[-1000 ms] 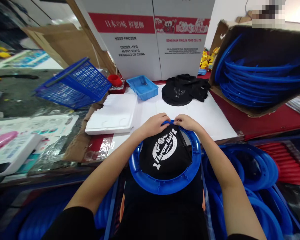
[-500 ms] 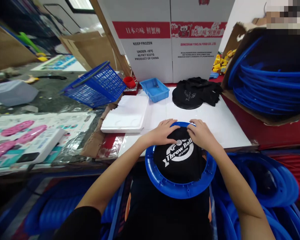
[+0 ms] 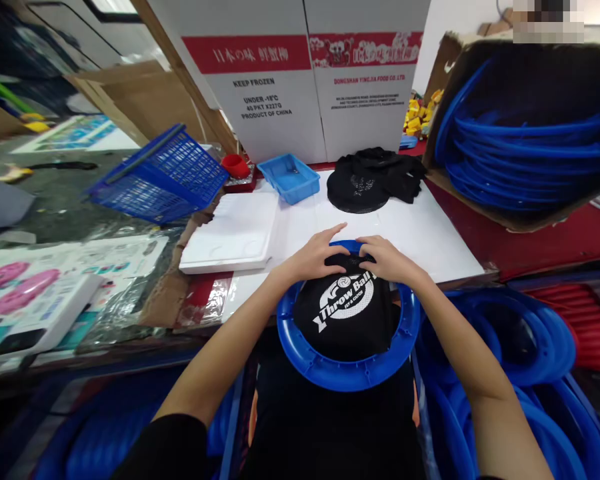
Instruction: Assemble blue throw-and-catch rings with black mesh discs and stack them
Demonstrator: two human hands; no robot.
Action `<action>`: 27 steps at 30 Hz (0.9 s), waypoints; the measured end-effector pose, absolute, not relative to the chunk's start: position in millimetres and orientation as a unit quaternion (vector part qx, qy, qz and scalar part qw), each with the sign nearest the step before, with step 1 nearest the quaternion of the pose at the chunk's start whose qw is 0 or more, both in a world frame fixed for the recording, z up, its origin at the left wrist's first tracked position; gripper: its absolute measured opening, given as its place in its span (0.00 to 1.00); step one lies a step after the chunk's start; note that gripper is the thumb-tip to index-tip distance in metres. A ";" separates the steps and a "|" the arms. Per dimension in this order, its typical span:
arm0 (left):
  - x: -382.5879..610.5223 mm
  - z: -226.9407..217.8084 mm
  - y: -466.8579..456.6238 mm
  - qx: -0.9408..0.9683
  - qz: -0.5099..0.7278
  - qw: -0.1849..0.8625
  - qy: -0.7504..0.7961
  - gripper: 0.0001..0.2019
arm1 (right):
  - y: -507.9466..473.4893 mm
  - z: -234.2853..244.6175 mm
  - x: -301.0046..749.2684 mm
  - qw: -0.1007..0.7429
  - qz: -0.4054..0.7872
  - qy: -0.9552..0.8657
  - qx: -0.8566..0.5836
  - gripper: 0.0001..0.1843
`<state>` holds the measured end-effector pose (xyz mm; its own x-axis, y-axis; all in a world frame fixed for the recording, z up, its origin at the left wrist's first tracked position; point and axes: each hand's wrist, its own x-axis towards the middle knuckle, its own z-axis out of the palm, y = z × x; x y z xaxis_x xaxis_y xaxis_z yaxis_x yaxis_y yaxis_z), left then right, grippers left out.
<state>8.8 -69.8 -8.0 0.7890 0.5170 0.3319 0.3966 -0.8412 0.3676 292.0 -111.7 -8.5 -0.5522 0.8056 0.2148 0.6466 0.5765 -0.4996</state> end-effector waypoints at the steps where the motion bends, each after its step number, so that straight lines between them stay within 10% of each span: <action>1: 7.9 -8.0 -70.7 0.931 0.213 0.161 0.249 0.22 | -112.6 -6.1 295.1 0.226 0.210 -0.852 -0.424 0.03; 14: 7.3 -0.3 -51.8 0.801 0.272 0.429 0.317 0.12 | -114.1 -4.9 296.3 0.352 0.392 -0.722 -0.449 0.12; 27: 12.7 -4.7 -49.1 0.774 0.287 0.441 0.353 0.13 | -103.5 5.4 296.3 0.293 0.463 -0.703 -0.454 0.14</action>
<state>12.7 -49.1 -4.7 0.5854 0.7998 0.1330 0.2936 -0.3621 0.8847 296.3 -103.5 5.4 -0.4155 0.9096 -0.0081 0.3667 0.1594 -0.9166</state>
